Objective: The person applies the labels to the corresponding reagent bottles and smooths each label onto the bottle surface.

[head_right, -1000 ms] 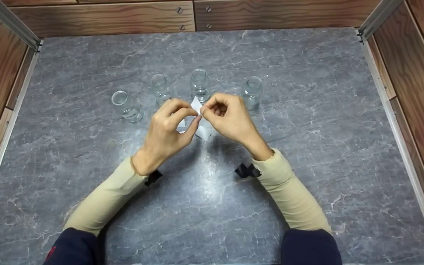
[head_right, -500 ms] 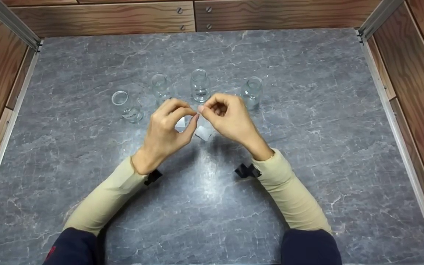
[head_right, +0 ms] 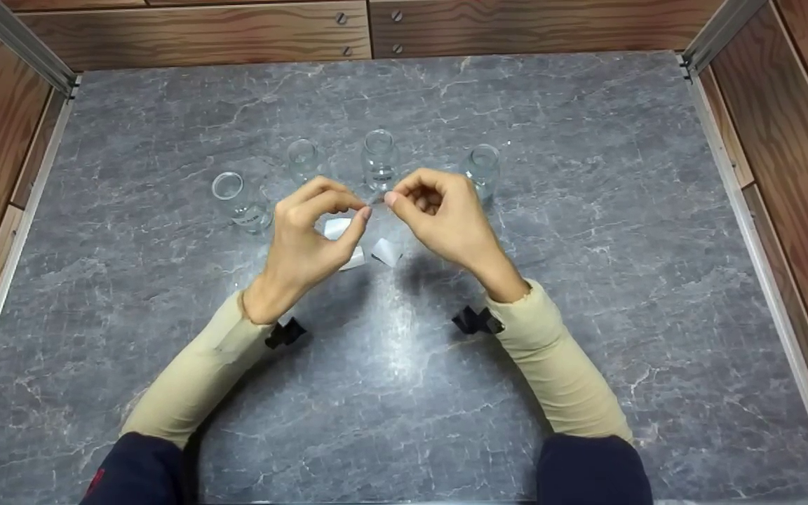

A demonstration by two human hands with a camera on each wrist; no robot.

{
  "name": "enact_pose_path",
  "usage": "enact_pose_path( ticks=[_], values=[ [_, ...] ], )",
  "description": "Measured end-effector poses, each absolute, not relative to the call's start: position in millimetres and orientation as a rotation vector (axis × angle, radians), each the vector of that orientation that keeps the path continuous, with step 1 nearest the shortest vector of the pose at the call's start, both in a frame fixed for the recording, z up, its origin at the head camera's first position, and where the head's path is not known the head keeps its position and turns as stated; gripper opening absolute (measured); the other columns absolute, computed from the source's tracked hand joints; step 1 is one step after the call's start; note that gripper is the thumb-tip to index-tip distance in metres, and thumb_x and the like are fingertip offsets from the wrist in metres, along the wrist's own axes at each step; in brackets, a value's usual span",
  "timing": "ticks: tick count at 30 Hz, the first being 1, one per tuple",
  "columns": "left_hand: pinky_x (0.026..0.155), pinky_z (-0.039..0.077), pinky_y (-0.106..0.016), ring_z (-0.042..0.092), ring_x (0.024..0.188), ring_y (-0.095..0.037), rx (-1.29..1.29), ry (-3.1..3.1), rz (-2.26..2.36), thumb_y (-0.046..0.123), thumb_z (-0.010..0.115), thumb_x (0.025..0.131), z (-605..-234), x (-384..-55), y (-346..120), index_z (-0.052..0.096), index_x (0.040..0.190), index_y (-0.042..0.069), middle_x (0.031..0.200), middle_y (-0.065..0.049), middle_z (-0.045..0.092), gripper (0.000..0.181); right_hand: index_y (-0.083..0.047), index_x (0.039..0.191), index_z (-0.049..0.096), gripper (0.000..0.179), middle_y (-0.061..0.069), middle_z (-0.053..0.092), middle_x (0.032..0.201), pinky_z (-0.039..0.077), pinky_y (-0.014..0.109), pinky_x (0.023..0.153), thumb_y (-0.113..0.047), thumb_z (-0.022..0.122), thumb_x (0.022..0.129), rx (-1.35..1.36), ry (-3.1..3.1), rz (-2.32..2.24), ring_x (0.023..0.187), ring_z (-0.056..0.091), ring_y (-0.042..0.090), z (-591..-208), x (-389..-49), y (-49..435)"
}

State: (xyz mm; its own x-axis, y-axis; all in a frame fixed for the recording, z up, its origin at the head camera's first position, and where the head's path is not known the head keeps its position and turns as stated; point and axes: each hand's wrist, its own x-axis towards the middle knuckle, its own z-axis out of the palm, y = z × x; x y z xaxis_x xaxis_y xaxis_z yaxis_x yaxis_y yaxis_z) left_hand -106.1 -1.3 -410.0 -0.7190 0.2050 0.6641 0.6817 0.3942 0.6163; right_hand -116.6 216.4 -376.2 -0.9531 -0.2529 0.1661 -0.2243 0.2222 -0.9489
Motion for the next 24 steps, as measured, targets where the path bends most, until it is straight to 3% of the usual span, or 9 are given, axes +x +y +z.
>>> enact_pose_path(
  ticks=[14, 24],
  values=[
    [0.078, 0.058, -0.025, 0.067, 0.081, -0.017, -0.68, -2.153, -1.48, 0.007, 0.077, 0.091, -408, -113, -7, 0.08, 0.092, 0.002, 0.09, -0.008, 0.074, 0.005, 0.005, 0.101, 0.077, 0.009, 0.004, 0.074, 0.088, 0.054, 0.02, 0.06, -0.003, 0.075, 0.097, -0.465, 2.453, -1.87, 0.068, 0.062, 0.011, -376, -118, 218],
    [0.077, 0.063, -0.035, 0.071, 0.082, -0.021, -0.648, -2.122, -1.718, 0.008, 0.08, 0.092, -413, -122, -11, 0.081, 0.093, 0.002, 0.093, -0.01, 0.076, 0.007, 0.004, 0.101, 0.078, 0.008, 0.005, 0.073, 0.086, 0.052, 0.02, 0.056, -0.002, 0.076, 0.097, -0.426, 2.445, -1.873, 0.065, 0.061, 0.01, -380, -120, 216]
  ],
)
